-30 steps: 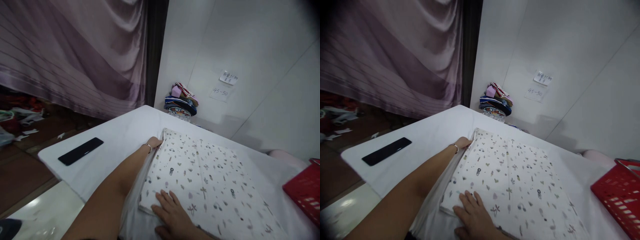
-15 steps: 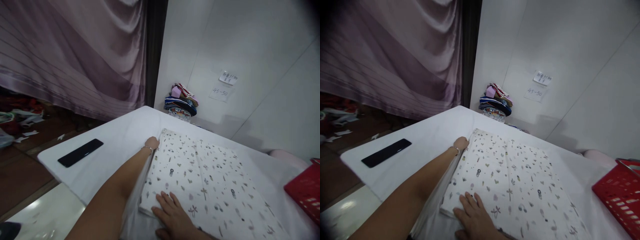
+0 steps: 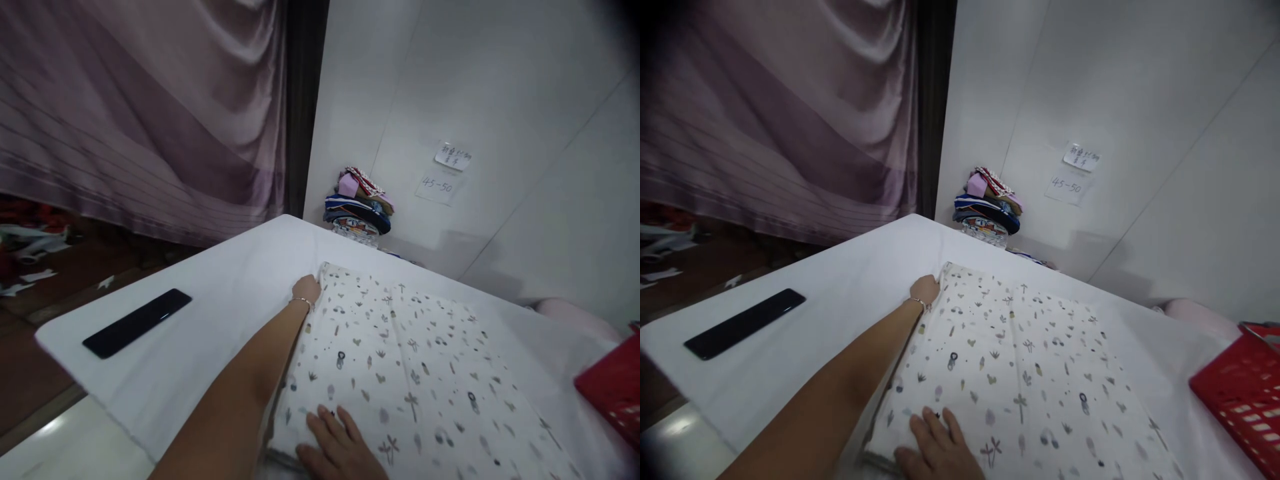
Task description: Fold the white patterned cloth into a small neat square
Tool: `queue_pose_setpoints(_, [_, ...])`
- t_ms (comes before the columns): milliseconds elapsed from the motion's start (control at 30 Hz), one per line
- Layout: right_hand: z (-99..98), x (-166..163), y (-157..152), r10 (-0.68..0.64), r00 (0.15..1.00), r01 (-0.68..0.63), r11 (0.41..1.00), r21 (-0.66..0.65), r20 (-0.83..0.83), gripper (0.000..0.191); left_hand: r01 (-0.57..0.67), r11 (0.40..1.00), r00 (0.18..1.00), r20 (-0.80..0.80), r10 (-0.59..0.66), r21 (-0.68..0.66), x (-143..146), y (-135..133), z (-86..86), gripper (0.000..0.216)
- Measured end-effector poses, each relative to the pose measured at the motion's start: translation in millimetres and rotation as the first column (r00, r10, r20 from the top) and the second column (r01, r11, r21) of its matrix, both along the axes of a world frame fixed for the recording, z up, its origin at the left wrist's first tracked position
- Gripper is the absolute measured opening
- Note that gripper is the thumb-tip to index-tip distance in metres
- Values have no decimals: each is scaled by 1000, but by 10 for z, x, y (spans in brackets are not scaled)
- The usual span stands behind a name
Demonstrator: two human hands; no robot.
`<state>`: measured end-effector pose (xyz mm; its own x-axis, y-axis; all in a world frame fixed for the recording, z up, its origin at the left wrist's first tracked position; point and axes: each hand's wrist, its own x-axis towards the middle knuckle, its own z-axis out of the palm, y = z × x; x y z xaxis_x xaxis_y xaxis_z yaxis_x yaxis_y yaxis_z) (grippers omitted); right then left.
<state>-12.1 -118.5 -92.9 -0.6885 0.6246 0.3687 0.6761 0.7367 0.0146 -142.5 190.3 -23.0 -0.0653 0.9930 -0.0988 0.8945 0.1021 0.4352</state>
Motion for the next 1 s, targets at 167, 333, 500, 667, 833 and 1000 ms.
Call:
queue_pose_setpoints(167, [-13,-48,23,-10,997,25,979,202,-74,23,1,999,1000,14,0,-38,-6,145,13,31])
queue_pose_setpoints(333, [-127,-61,29,-11,996,31,968,247,-84,28,-3,1000,1000,7,3,17,51,188,-30,31])
queue_pose_setpoints(500, [-160,-6,8,-13,999,18,996,89,-46,48,-14,1000,1000,16,14,9,34,200,-30,34])
queue_pose_setpoints(667, [57,35,7,27,999,-8,920,-391,45,78,38,999,998,59,-36,-29,-121,188,59,33])
queue_pose_setpoints(833, [303,52,2,66,998,-61,882,-468,-4,76,117,993,992,57,-115,-24,-246,-83,91,27])
queue_pose_setpoints(1000, [499,69,-35,55,995,-87,847,-524,-78,65,150,987,989,19,-149,-55,-349,-440,117,26])
